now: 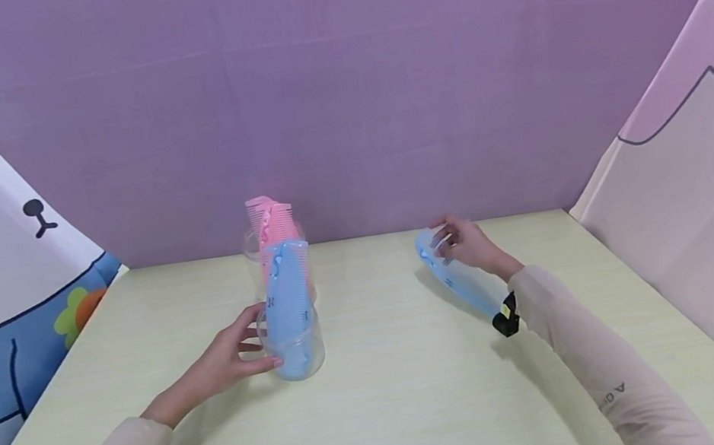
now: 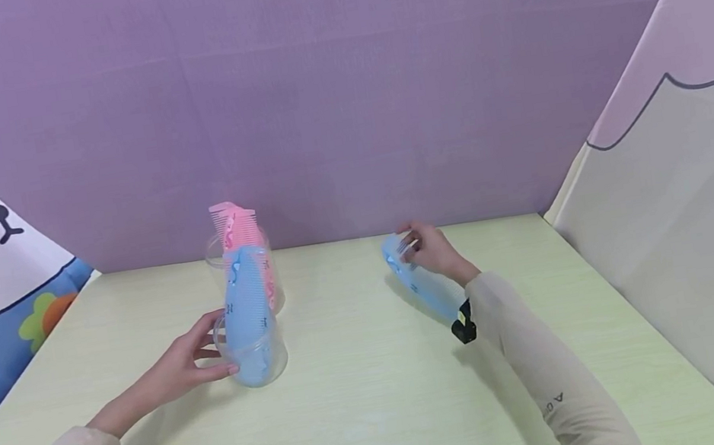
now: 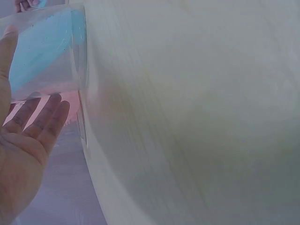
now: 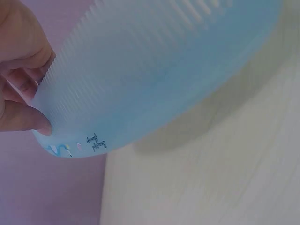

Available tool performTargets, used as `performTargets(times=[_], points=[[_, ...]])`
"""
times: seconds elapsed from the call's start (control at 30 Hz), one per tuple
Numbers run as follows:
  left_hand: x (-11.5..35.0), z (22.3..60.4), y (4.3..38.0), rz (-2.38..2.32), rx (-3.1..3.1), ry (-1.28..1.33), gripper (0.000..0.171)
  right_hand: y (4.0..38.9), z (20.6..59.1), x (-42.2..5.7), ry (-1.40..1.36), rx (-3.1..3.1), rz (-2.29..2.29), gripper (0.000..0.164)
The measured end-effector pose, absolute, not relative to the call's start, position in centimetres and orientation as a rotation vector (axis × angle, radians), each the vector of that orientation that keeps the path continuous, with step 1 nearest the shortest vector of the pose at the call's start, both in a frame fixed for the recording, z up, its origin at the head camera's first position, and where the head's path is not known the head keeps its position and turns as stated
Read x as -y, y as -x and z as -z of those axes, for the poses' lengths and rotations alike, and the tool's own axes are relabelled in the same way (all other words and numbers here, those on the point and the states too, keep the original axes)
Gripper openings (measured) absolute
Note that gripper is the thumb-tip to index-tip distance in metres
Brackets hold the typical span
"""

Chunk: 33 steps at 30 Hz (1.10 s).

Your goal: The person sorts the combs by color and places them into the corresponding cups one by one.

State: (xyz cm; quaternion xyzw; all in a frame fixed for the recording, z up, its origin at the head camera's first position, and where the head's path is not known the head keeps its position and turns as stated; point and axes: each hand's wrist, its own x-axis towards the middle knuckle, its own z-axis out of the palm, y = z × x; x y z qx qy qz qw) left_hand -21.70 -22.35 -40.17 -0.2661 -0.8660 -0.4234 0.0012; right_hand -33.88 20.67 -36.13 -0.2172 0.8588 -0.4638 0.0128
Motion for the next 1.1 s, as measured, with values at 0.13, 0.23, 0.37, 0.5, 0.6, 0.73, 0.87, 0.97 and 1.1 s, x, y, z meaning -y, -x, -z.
performTargets(times=[0.13, 0.23, 0.37, 0.5, 0.6, 0.73, 0.87, 0.97, 1.1], points=[[22.3, 40.2, 21.7, 1.334, 2.729, 0.824, 0.079, 33.9, 35.6, -19.9, 0.683, -2.707, 1.533, 0.047], [22.3, 40.2, 21.7, 1.338, 2.734, 0.82, 0.079, 33.8, 35.1, -19.2, 0.667, -2.739, 1.586, 0.049], [22.3, 40.1, 21.7, 1.342, 2.726, 0.829, 0.079, 33.4, 34.4, -18.1, 0.642, -2.735, 1.661, 0.051], [22.3, 40.1, 21.7, 1.344, 2.719, 0.833, 0.079, 32.8, 33.7, -16.9, 0.641, -2.723, 1.709, 0.05], [22.3, 40.1, 21.6, 1.343, 2.718, 0.831, 0.08, 32.4, 33.3, -16.0, 0.658, -2.708, 1.744, 0.051], [22.3, 40.0, 21.5, 1.34, 2.714, 0.839, 0.08, 31.9, 32.9, -14.9, 0.683, -2.633, 1.836, 0.051], [22.2, 40.1, 21.5, 1.336, 2.71, 0.842, 0.079, 31.4, 32.6, -13.9, 0.717, -2.558, 1.913, 0.05], [22.2, 40.1, 21.5, 1.329, 2.711, 0.839, 0.079, 31.0, 32.2, -13.1, 0.726, -2.53, 1.942, 0.049], [22.2, 40.0, 21.5, 1.33, 2.714, 0.834, 0.079, 30.5, 31.6, -12.1, 0.696, -2.491, 1.994, 0.047]])
